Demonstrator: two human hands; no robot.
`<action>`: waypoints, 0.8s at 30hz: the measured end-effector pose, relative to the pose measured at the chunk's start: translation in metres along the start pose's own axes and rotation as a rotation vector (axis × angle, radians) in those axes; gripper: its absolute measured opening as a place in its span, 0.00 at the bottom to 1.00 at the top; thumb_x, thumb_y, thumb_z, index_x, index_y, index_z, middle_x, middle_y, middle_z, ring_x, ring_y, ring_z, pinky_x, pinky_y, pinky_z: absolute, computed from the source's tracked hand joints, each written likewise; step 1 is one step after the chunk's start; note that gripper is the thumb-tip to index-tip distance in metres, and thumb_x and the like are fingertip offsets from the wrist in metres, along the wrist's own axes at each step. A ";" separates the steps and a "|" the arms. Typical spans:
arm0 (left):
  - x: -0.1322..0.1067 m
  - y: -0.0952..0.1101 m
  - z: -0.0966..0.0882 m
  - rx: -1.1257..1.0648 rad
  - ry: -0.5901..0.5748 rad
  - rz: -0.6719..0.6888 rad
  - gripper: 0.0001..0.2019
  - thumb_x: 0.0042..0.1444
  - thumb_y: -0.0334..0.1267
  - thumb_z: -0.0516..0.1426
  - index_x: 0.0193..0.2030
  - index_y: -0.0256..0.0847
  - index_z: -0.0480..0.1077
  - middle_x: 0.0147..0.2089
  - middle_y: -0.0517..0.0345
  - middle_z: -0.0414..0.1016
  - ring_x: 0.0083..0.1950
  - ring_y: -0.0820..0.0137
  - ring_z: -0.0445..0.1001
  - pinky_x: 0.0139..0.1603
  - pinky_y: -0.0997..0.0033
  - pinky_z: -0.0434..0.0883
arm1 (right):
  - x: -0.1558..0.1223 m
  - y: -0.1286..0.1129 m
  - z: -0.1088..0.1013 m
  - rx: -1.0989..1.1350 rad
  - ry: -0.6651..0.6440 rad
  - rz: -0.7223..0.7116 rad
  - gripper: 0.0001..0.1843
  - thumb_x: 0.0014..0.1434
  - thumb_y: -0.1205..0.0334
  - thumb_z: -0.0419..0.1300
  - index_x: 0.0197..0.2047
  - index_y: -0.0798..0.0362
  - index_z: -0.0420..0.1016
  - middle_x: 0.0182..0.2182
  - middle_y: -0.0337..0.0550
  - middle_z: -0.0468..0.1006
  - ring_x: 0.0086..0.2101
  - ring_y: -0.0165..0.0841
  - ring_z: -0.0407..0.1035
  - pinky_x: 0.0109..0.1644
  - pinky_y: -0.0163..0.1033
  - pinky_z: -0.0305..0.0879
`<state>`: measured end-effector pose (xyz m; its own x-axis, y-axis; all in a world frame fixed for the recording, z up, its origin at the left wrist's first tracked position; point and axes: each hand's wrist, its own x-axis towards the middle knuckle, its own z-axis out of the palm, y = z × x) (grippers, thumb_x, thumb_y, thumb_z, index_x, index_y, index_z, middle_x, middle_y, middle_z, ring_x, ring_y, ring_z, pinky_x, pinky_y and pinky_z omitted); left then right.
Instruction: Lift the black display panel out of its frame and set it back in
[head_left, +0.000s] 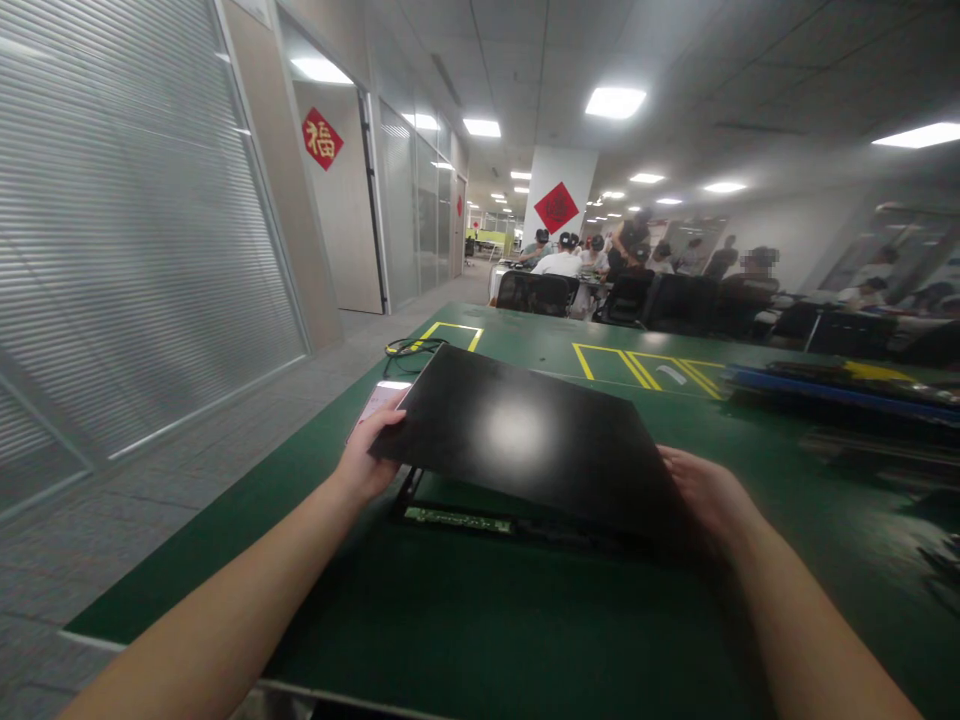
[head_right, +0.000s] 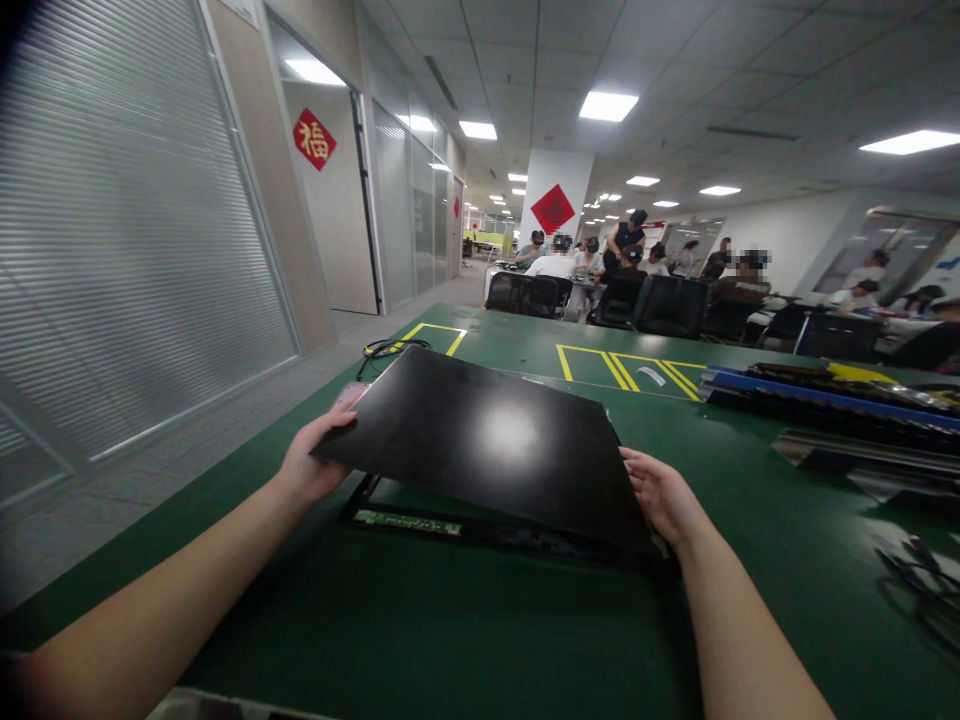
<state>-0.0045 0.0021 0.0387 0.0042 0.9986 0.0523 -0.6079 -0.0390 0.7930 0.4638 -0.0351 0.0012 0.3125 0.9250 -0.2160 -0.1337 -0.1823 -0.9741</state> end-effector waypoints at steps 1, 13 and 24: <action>0.000 0.000 0.000 0.002 0.008 0.004 0.21 0.45 0.30 0.64 0.48 0.37 0.84 0.42 0.56 0.89 0.38 0.64 0.84 0.38 0.71 0.79 | 0.002 -0.001 -0.001 0.037 0.017 0.022 0.25 0.50 0.64 0.65 0.53 0.50 0.79 0.39 0.50 0.88 0.37 0.41 0.82 0.40 0.43 0.79; 0.002 -0.017 -0.009 0.094 0.004 -0.015 0.25 0.44 0.32 0.70 0.53 0.39 0.84 0.46 0.54 0.90 0.42 0.61 0.85 0.39 0.70 0.80 | 0.008 0.007 -0.008 -0.090 0.166 -0.055 0.29 0.52 0.61 0.65 0.59 0.47 0.75 0.39 0.49 0.88 0.39 0.40 0.81 0.36 0.39 0.74; 0.003 -0.031 -0.012 0.145 -0.084 -0.130 0.30 0.49 0.27 0.70 0.62 0.39 0.80 0.48 0.48 0.90 0.42 0.60 0.87 0.39 0.70 0.81 | 0.006 0.002 -0.010 -0.114 0.234 -0.068 0.23 0.49 0.59 0.67 0.50 0.49 0.75 0.32 0.48 0.85 0.16 0.26 0.54 0.18 0.34 0.51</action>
<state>0.0045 0.0071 0.0073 0.1456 0.9893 -0.0106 -0.4772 0.0796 0.8752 0.4743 -0.0336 -0.0031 0.5277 0.8368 -0.1464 -0.0026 -0.1707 -0.9853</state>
